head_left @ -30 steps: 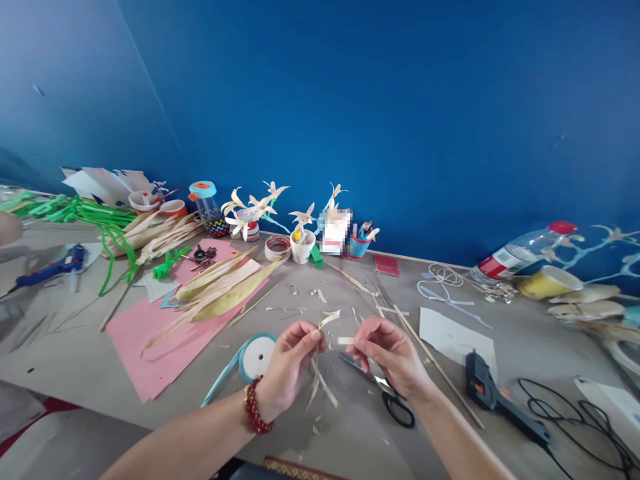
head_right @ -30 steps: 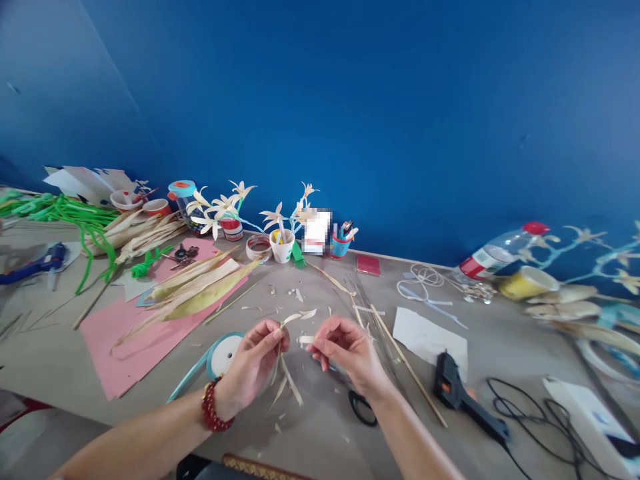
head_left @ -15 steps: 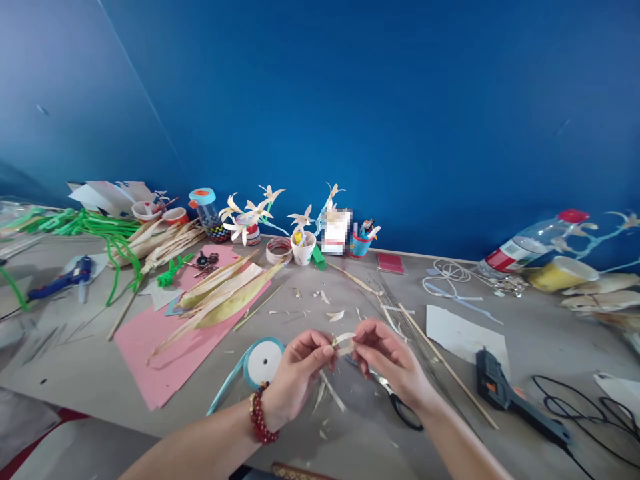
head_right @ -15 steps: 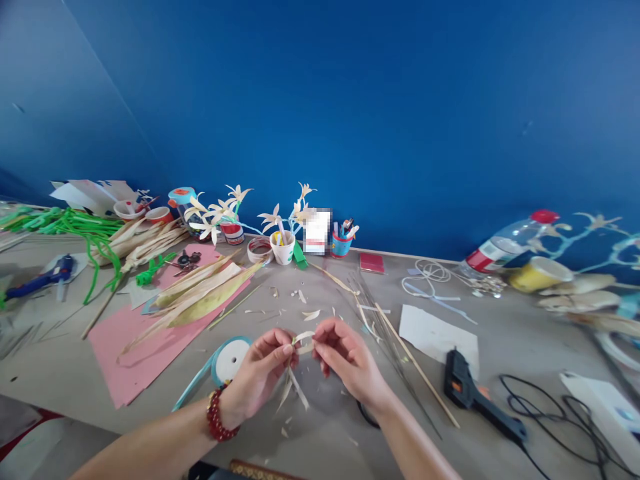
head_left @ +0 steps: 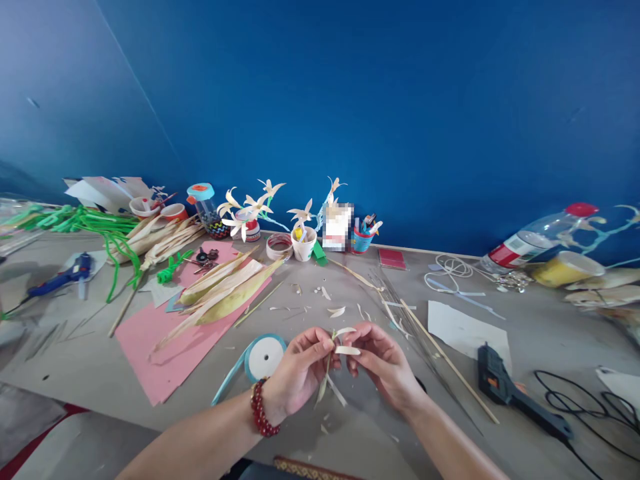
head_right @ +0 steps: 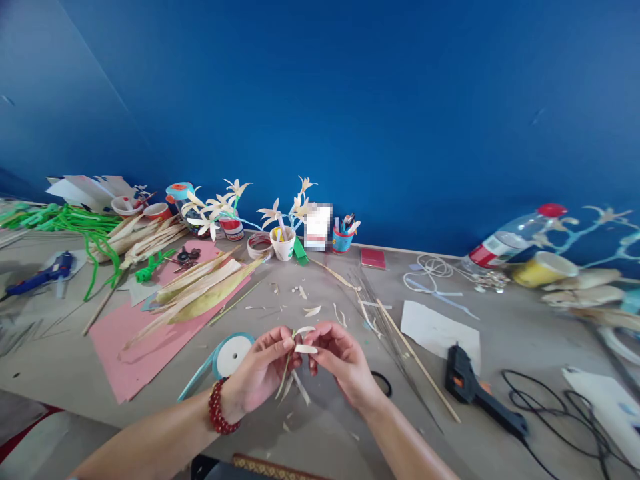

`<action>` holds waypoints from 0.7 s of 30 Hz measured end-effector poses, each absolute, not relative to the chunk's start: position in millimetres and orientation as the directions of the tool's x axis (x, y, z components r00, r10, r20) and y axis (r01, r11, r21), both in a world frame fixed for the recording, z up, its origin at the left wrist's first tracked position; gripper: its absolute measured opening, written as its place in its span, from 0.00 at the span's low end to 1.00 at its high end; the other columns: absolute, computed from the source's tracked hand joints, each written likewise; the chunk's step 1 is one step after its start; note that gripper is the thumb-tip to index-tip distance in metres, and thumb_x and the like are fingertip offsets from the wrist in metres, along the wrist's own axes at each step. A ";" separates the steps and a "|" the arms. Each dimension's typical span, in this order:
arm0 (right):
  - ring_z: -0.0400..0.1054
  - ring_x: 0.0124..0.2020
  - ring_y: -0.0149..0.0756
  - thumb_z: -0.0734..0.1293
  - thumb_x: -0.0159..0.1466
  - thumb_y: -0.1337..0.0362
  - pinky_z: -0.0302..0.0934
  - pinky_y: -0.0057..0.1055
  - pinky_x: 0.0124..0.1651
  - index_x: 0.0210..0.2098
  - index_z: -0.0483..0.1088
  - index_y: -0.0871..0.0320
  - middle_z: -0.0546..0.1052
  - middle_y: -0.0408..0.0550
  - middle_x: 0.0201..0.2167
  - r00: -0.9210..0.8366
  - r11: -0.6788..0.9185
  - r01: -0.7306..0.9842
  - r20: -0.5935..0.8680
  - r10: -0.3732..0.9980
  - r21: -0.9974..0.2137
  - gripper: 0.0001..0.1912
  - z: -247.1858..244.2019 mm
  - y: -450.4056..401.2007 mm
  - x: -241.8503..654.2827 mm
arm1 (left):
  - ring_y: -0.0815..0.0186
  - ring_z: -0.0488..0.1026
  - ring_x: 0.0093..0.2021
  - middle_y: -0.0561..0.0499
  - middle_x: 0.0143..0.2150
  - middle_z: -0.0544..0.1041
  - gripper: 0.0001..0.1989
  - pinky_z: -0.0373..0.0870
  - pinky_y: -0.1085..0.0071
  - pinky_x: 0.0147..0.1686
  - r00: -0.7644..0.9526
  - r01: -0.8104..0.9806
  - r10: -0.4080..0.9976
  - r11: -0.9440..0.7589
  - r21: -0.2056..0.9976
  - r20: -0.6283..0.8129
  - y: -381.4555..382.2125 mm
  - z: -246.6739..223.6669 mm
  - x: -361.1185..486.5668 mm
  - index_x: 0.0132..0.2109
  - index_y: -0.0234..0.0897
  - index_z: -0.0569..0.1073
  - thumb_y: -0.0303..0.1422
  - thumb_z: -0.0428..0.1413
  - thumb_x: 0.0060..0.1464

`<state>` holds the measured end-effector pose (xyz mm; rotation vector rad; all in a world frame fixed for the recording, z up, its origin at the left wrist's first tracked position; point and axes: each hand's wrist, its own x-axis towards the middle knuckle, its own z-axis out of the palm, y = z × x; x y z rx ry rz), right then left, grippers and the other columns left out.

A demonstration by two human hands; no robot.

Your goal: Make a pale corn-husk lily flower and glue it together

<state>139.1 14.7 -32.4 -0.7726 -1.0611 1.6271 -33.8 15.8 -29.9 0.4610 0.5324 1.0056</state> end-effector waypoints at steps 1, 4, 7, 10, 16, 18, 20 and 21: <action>0.71 0.28 0.35 0.73 0.59 0.60 0.66 0.29 0.27 0.36 0.74 0.54 0.76 0.46 0.34 -0.279 -0.072 -0.360 0.034 0.960 -0.930 0.07 -33.0 13.7 140.2 | 0.71 0.70 0.27 0.52 0.27 0.74 0.12 0.66 0.74 0.32 0.433 -0.655 0.876 0.467 0.594 -0.211 15.3 -29.2 -33.7 0.28 0.33 0.73 0.34 0.67 0.48; 0.71 0.29 0.36 0.72 0.61 0.60 0.67 0.31 0.28 0.37 0.75 0.53 0.77 0.49 0.36 -0.262 0.072 -0.181 0.119 0.958 -0.981 0.06 -33.8 11.2 142.1 | 0.71 0.71 0.27 0.52 0.26 0.74 0.12 0.65 0.74 0.32 0.437 -0.636 0.870 0.478 0.606 -0.228 13.9 -27.8 -33.1 0.28 0.33 0.73 0.34 0.68 0.47; 0.71 0.29 0.38 0.71 0.61 0.60 0.67 0.32 0.29 0.35 0.77 0.54 0.77 0.50 0.30 -0.250 0.251 0.010 0.241 0.938 -0.968 0.05 -31.8 11.4 140.6 | 0.70 0.71 0.27 0.52 0.26 0.73 0.13 0.65 0.74 0.32 0.436 -0.629 0.868 0.481 0.610 -0.235 13.1 -26.9 -32.3 0.27 0.33 0.74 0.34 0.69 0.45; 0.71 0.26 0.37 0.70 0.62 0.65 0.66 0.33 0.31 0.34 0.77 0.52 0.78 0.46 0.24 -0.260 0.430 0.121 0.390 0.883 -0.894 0.03 -29.4 12.5 138.7 | 0.70 0.70 0.27 0.53 0.25 0.72 0.13 0.64 0.74 0.32 0.443 -0.624 0.863 0.490 0.609 -0.241 13.1 -27.5 -32.3 0.27 0.33 0.74 0.35 0.69 0.45; 0.69 0.22 0.34 0.69 0.63 0.68 0.63 0.29 0.26 0.33 0.76 0.53 0.77 0.45 0.23 -0.147 0.476 0.214 0.454 0.879 -0.853 0.04 -32.3 5.4 139.4 | 0.71 0.68 0.29 0.51 0.30 0.74 0.10 0.62 0.74 0.33 0.378 -0.632 0.902 0.417 0.653 -0.210 12.5 -32.9 -32.7 0.30 0.34 0.73 0.34 0.66 0.49; 0.67 0.21 0.33 0.69 0.63 0.64 0.61 0.28 0.23 0.32 0.76 0.54 0.77 0.46 0.23 -0.082 0.405 0.220 0.396 0.914 -0.888 0.04 -34.3 2.7 138.3 | 0.71 0.67 0.30 0.51 0.31 0.74 0.10 0.62 0.74 0.34 0.310 -0.611 0.932 0.347 0.712 -0.188 11.5 -33.9 -32.4 0.30 0.34 0.73 0.33 0.66 0.50; 0.65 0.19 0.31 0.70 0.63 0.61 0.59 0.27 0.21 0.31 0.76 0.55 0.76 0.46 0.22 -0.034 0.351 0.209 0.352 0.935 -0.913 0.06 -36.2 1.3 135.9 | 0.71 0.66 0.30 0.52 0.30 0.74 0.10 0.61 0.74 0.34 0.256 -0.588 0.951 0.296 0.753 -0.173 10.3 -34.3 -31.9 0.30 0.34 0.73 0.33 0.66 0.50; 0.64 0.19 0.31 0.70 0.63 0.60 0.58 0.27 0.20 0.31 0.76 0.55 0.76 0.45 0.22 -0.018 0.332 0.203 0.336 0.942 -0.921 0.07 -37.0 1.0 134.4 | 0.71 0.65 0.30 0.52 0.30 0.73 0.10 0.61 0.74 0.34 0.245 -0.577 0.954 0.287 0.764 -0.173 9.8 -34.3 -31.6 0.30 0.34 0.73 0.34 0.66 0.49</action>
